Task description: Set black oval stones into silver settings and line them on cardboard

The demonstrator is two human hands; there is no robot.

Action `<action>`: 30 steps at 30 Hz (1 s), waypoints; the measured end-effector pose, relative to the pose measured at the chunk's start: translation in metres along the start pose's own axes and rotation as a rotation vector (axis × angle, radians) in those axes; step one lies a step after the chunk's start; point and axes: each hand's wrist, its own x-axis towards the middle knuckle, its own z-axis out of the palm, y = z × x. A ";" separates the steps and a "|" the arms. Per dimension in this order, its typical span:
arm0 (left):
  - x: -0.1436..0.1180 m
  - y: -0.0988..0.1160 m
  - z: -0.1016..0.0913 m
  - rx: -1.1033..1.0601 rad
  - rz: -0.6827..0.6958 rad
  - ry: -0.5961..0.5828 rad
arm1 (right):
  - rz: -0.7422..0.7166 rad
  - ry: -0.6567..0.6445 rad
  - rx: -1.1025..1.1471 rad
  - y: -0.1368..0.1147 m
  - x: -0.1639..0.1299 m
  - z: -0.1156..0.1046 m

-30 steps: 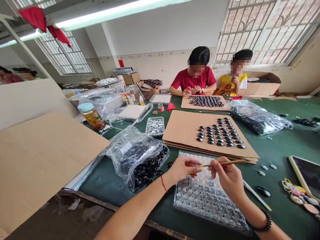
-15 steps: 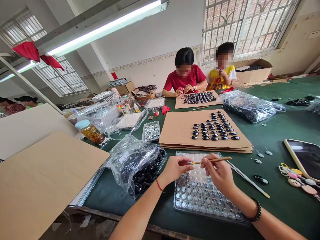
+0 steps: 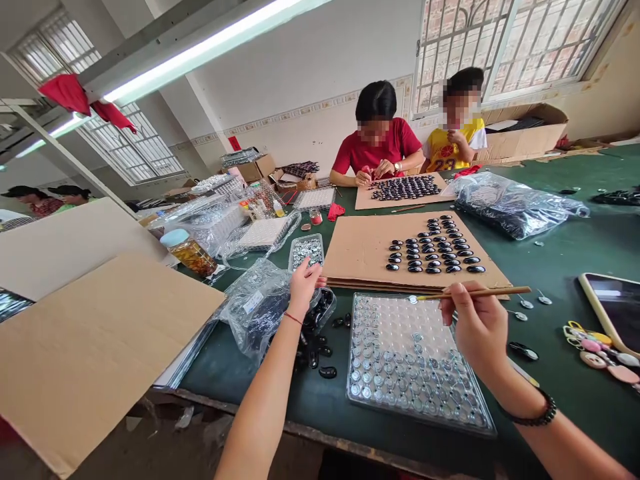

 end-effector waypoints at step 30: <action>-0.090 0.008 0.051 0.308 0.016 -0.754 | -0.498 -0.443 -0.607 0.015 -0.022 0.014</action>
